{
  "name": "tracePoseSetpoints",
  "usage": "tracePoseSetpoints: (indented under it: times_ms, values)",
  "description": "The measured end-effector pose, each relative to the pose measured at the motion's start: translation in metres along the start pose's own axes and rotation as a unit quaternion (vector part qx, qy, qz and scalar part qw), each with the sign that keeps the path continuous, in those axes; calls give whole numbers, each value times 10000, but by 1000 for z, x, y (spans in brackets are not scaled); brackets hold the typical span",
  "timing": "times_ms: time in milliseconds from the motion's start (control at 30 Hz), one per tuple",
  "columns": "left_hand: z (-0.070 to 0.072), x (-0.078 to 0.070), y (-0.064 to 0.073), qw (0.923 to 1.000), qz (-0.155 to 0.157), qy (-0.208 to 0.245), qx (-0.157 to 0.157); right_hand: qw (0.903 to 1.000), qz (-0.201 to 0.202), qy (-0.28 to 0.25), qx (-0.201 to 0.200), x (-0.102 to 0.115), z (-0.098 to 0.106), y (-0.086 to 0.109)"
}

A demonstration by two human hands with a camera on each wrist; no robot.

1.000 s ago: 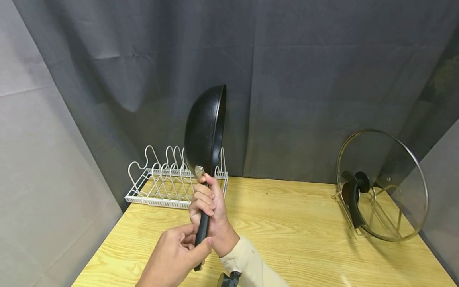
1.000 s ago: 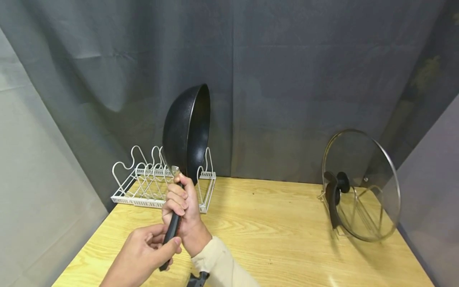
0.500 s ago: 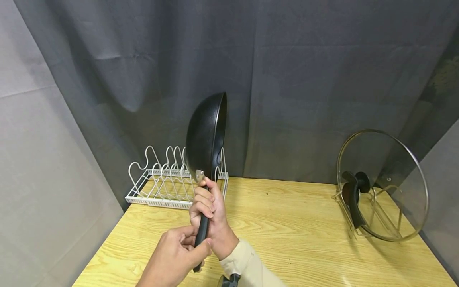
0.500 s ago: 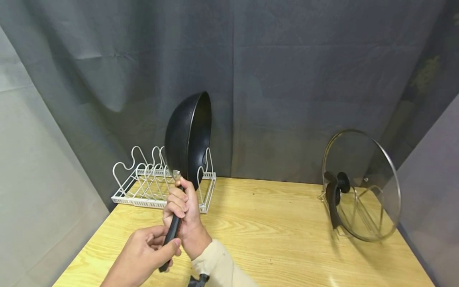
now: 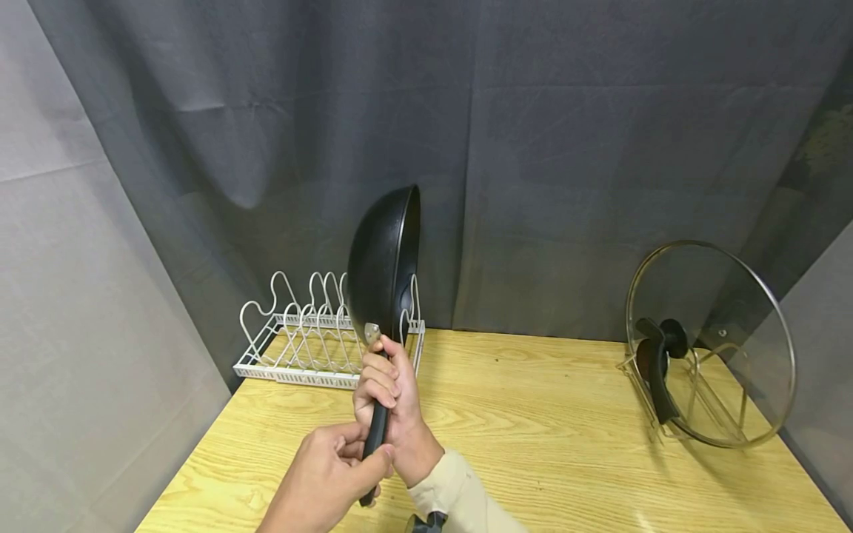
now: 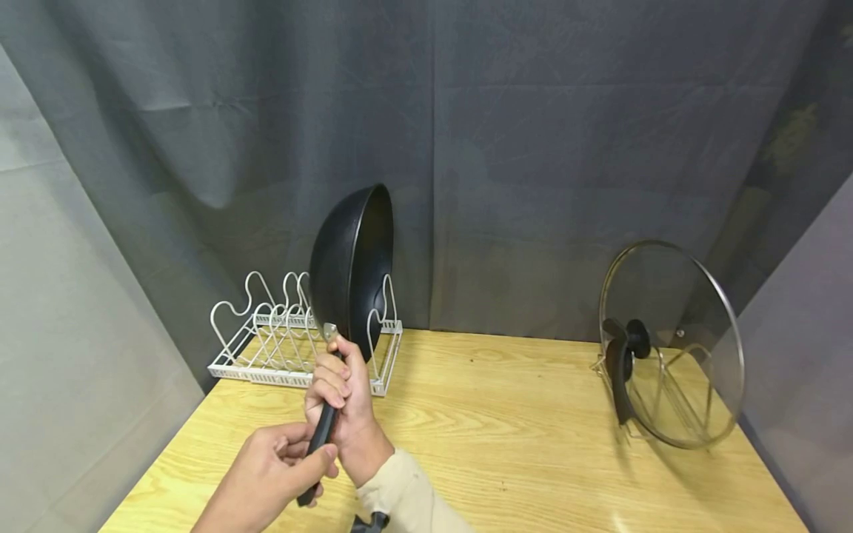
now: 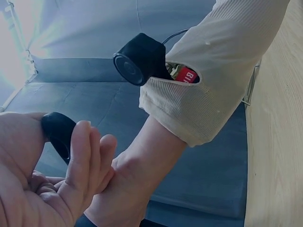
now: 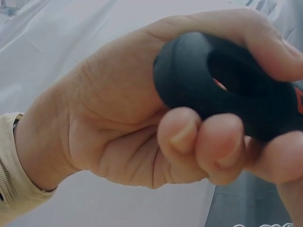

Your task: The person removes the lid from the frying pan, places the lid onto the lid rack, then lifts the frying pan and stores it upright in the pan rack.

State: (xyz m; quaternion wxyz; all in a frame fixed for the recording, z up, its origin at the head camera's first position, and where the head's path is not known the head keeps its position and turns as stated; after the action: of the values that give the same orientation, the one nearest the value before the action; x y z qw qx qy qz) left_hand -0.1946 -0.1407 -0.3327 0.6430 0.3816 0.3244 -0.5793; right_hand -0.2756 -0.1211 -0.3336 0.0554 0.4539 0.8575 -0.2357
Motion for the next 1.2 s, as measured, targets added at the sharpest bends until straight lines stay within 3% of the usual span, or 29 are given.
tracePoseSetpoints:
  times_ms: [933, 1200]
  values:
    - [-9, 18, -11, 9996, 31, 222, 168, 9985, 270, 244, -404, 13, 25, 1]
    - [-10, 21, -13, 9999, 50, 63, 112, 9988, 275, 274, -312, 15, 29, 0]
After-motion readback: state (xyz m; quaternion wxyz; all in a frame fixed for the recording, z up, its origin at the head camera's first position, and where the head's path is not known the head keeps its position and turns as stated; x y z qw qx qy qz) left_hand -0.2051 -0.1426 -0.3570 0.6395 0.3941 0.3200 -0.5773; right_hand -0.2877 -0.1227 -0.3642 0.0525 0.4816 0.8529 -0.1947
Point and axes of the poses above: each hand's wrist, its own y-axis away from the middle knuckle, its own z-axis out of the back of the hand, x = y × z, the point moved 10 cm from there along -y, towards the middle knuckle, and after that the axes turned 12 degrees about z, right-handed, at the moved point
